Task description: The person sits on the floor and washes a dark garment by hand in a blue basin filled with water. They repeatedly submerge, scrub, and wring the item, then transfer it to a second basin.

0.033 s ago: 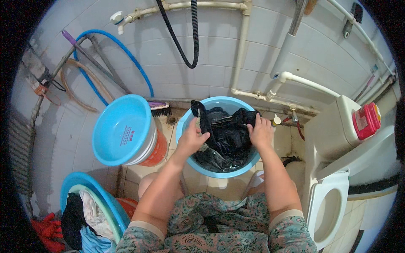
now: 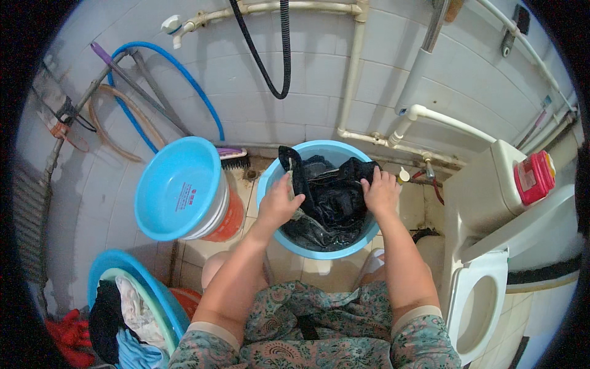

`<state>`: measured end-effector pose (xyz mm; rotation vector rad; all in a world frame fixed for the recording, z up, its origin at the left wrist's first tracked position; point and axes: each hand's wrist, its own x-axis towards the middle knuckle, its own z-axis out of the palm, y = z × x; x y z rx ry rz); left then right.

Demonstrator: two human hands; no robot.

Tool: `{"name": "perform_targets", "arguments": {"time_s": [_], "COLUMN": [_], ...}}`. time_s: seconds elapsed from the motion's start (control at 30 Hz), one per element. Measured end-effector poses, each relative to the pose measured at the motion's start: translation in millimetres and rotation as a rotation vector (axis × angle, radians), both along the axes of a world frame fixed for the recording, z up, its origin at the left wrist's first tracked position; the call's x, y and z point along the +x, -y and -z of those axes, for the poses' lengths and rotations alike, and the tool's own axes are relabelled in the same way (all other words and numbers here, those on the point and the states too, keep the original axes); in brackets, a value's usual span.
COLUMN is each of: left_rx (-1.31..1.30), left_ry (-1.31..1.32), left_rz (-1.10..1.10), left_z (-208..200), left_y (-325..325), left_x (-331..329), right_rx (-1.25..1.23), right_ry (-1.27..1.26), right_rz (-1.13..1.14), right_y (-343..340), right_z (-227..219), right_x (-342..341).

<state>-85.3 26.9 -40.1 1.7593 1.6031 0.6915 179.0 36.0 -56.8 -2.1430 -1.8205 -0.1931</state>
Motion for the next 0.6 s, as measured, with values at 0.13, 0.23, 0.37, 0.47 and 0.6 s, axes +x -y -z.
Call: {"name": "perform_targets", "arguments": {"time_s": [0.13, 0.23, 0.37, 0.47, 0.6], "left_rx": [0.127, 0.210, 0.209, 0.119, 0.057], "left_ry": [-0.185, -0.096, -0.118, -0.067, 0.007], "left_rz": [0.025, 0.118, 0.119, 0.028, 0.043], "left_z": [7.3, 7.9, 22.9, 22.3, 32.6], "left_y": [-0.1, -0.3, -2.3, -5.0, -8.3], "left_x": [-0.6, 8.9, 21.1, 26.3, 26.7], "right_rx": [-0.133, -0.033, 0.193, 0.193, 0.160], "right_ry": [0.117, -0.003, -0.337, -0.350, -0.550], "right_rz": [-0.053, -0.244, -0.785, -0.739, -0.358], "right_y": [3.3, 4.2, 17.5, 42.8, 36.9], "right_z": [-10.9, -12.6, -62.2, -91.6, -80.3], "right_x": [-3.0, -0.8, -30.0, -43.1, -23.3]}}
